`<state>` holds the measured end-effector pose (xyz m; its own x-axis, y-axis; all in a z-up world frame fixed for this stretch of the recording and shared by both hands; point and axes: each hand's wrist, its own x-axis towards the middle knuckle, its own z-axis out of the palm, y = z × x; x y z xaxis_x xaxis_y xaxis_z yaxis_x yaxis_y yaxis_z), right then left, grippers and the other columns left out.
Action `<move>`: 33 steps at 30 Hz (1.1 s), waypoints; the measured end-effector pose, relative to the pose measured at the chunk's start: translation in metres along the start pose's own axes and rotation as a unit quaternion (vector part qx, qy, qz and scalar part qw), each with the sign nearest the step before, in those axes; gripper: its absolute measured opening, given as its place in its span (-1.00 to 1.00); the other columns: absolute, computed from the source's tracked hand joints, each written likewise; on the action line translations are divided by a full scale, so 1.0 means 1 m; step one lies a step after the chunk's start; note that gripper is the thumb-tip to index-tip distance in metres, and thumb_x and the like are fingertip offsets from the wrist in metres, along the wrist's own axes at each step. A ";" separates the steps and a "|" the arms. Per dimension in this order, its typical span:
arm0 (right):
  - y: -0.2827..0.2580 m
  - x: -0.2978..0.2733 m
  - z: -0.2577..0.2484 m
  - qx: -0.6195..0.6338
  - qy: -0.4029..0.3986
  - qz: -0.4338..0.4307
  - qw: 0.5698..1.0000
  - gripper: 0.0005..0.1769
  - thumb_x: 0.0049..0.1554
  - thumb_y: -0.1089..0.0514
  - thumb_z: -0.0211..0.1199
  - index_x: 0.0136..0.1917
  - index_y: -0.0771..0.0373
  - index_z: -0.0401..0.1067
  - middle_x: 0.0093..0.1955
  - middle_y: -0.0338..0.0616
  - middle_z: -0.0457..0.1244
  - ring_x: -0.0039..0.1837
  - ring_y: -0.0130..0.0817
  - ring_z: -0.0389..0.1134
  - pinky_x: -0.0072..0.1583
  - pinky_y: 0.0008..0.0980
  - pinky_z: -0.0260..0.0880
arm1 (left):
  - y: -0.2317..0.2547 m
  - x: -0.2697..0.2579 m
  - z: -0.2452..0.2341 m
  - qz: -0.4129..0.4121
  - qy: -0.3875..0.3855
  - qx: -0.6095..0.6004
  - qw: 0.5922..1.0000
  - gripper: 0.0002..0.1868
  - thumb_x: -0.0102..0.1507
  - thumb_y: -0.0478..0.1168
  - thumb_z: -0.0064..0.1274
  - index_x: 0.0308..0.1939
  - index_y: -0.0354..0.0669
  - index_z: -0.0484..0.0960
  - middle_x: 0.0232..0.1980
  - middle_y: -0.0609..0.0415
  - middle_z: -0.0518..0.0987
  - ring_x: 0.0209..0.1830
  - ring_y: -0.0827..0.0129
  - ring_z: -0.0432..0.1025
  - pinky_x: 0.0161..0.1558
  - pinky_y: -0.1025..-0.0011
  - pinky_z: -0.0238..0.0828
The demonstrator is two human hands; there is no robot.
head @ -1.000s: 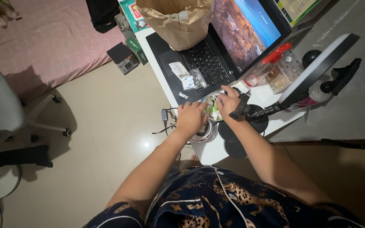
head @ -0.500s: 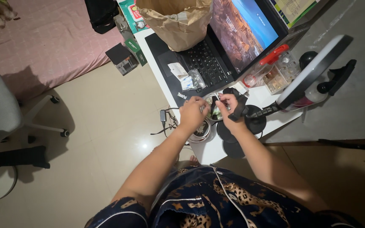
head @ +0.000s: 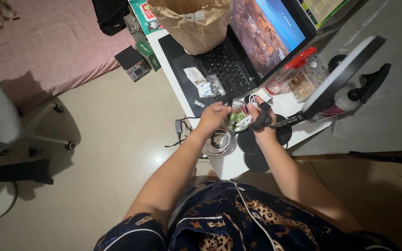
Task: The person organizes small items on a cluttered desk by placing them into a clear plastic container. They handle various objects including a small packet, a green item, and a red packet, then secure the container with a lid and move it to a different location.
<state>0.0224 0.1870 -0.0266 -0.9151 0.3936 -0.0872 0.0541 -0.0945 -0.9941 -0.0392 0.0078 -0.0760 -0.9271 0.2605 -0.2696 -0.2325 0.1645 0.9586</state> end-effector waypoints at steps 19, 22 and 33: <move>-0.006 -0.067 0.003 0.184 -0.073 0.231 0.953 -0.66 0.18 0.28 0.26 0.22 0.34 0.37 0.09 -0.10 0.36 0.09 -0.30 0.43 0.06 -0.43 0.43 | 0.017 -0.028 -0.056 -0.021 -0.003 -0.170 0.985 -0.64 0.46 -0.05 -0.21 -0.01 -0.22 0.60 -0.12 0.16 0.63 -0.12 0.48 0.46 -0.03 0.40 0.39; -0.007 -0.075 0.010 0.073 -0.144 0.132 0.978 -0.67 0.13 0.32 0.34 0.17 0.37 0.44 0.04 -0.09 0.38 0.07 -0.35 0.41 0.08 -0.43 0.43 | 0.036 -0.039 -0.063 -0.061 -0.030 -0.228 0.971 -0.70 0.46 -0.03 -0.24 -0.10 -0.13 0.51 -0.31 0.20 0.52 -0.35 0.48 0.36 -0.28 0.45 0.28; -0.062 -0.100 0.036 -0.423 -0.332 -0.322 0.779 -0.60 0.00 0.22 0.35 0.15 0.06 0.56 0.01 -0.26 0.35 0.13 -0.19 0.34 0.15 -0.22 0.39 | 0.074 -0.064 -0.082 -0.154 -0.263 -0.550 0.777 -0.62 0.47 0.09 -0.30 -0.17 -0.09 0.45 -0.55 0.31 0.13 -0.59 0.55 0.02 -0.47 0.53 0.07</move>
<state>0.0965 0.1206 0.0464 -0.8514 -0.4761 0.2203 -0.5142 0.6743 -0.5301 -0.0213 -0.0747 0.0194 -0.5969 0.7704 -0.2240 -0.7983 -0.5424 0.2616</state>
